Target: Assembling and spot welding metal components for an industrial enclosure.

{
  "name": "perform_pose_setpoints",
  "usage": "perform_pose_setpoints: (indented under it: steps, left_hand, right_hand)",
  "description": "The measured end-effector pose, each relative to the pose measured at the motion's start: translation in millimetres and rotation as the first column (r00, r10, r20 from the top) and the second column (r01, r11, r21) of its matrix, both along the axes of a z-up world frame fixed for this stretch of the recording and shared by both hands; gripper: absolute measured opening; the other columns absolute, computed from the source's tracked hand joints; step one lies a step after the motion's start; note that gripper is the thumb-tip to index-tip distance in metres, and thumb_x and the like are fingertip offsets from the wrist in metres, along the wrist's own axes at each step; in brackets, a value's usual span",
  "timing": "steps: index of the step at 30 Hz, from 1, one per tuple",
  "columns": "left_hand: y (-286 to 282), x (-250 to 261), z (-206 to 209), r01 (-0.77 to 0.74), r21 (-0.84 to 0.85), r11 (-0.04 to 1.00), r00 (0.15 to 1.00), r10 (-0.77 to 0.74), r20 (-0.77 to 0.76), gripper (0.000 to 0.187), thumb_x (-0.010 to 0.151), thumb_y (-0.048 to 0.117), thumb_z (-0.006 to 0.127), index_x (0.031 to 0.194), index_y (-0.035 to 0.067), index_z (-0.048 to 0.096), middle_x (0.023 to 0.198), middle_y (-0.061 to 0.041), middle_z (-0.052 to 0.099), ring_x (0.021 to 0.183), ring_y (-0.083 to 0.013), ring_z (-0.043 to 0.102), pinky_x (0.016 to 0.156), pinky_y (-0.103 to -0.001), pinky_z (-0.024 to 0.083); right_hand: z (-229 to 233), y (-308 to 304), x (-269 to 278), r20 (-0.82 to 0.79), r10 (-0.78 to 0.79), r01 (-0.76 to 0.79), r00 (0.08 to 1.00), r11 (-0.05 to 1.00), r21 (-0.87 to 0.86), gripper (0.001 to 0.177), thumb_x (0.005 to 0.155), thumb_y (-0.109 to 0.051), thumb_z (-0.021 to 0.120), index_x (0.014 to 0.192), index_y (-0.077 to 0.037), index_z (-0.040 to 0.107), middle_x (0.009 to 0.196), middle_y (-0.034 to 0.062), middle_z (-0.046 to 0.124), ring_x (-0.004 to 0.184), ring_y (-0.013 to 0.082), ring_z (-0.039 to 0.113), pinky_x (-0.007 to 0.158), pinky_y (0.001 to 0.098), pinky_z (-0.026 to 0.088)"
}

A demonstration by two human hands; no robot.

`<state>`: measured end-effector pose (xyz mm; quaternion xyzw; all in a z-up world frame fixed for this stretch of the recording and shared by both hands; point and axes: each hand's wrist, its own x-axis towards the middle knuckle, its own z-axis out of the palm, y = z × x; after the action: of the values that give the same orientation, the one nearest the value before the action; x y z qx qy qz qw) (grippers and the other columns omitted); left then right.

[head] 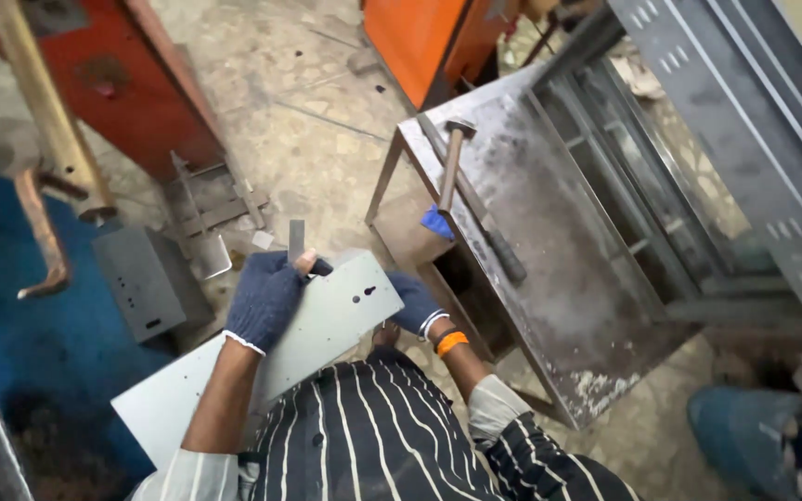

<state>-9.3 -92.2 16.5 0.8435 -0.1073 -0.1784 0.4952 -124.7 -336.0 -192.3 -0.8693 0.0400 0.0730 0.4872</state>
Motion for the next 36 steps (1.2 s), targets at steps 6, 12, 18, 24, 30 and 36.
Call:
perform_pose_setpoints:
  steps: [6, 12, 18, 24, 30, 36]
  left_hand:
    - [-3.0, 21.3, 31.4, 0.215, -0.128, 0.968, 0.953, -0.236, -0.191, 0.044, 0.096, 0.039, 0.06, 0.083, 0.004, 0.084, 0.065, -0.007, 0.076, 0.058, -0.0148, 0.068, 0.057, -0.033, 0.054]
    - [-5.1, 68.2, 63.2, 0.263, -0.045, 0.964, 0.962, -0.265, -0.062, 0.041, 0.1, 0.041, 0.061, 0.094, 0.007, 0.084, 0.069, -0.006, 0.069, 0.059, -0.0131, 0.056, 0.057, -0.033, 0.047]
    - [1.6, 133.6, 80.9, 0.307, -0.106, 0.946, 0.921, -0.267, 0.285, 0.043, 0.113, 0.038, 0.057, 0.107, 0.0, 0.076, 0.083, -0.003, 0.068, 0.078, -0.0109, 0.058, 0.07, -0.03, 0.048]
    - [3.8, 160.3, 93.0, 0.308, -0.269, 0.913, 0.925, -0.221, 0.309, 0.041, 0.117, 0.037, 0.056, 0.119, -0.001, 0.073, 0.097, 0.001, 0.07, 0.087, -0.009, 0.06, 0.078, -0.028, 0.048]
    - [7.5, 97.6, 81.7, 0.306, -0.566, 0.766, 0.917, -0.076, 0.393, 0.041, 0.119, 0.03, 0.054, 0.127, -0.007, 0.07, 0.114, -0.009, 0.071, 0.108, -0.0167, 0.065, 0.101, -0.033, 0.053]
    - [18.1, 45.4, 34.7, 0.054, -0.668, 0.742, 0.992, -0.118, -0.05, 0.04, 0.111, 0.029, 0.054, 0.122, -0.007, 0.067, 0.107, -0.014, 0.074, 0.097, -0.0221, 0.073, 0.094, -0.038, 0.058]
  right_hand:
    - [24.3, -2.8, -41.1, -0.057, -0.134, 0.132, 0.989, 0.991, -0.037, 0.045, 0.079, -0.009, 0.069, 0.124, -0.006, 0.071, 0.122, 0.0152, 0.073, 0.115, 0.0294, 0.068, 0.099, 0.0377, 0.051]
    - [39.4, 17.7, -66.7, 0.125, -0.416, 0.424, 0.901, 0.904, -0.048, 0.025, 0.077, -0.017, 0.079, 0.098, -0.003, 0.076, 0.089, 0.0183, 0.073, 0.081, 0.0325, 0.07, 0.075, 0.0388, 0.055]
    - [165.9, 57.3, -54.7, 0.394, -0.539, 0.604, 0.744, 0.796, -0.051, 0.036, 0.079, -0.036, 0.088, 0.086, -0.004, 0.073, 0.079, 0.0175, 0.067, 0.072, 0.0348, 0.066, 0.067, 0.0391, 0.053]
    - [288.4, 70.3, -34.9, 0.608, -0.508, 0.752, 0.61, 0.612, -0.244, 0.041, 0.076, -0.044, 0.088, 0.08, -0.006, 0.073, 0.068, 0.0154, 0.064, 0.059, 0.0338, 0.061, 0.057, 0.041, 0.048]
    - [356.1, 29.4, -42.5, 0.608, -0.483, 0.764, 0.63, 0.528, -0.372, 0.043, 0.082, -0.052, 0.082, 0.083, -0.009, 0.074, 0.062, 0.0105, 0.065, 0.049, 0.0264, 0.061, 0.051, 0.0409, 0.046]
    - [383.3, -49.6, -56.3, 0.603, -0.3, 0.674, 0.739, 0.327, -0.663, 0.059, 0.085, -0.058, 0.083, 0.06, -0.009, 0.059, 0.056, 0.0177, 0.054, 0.054, 0.0393, 0.056, 0.051, 0.0475, 0.041]
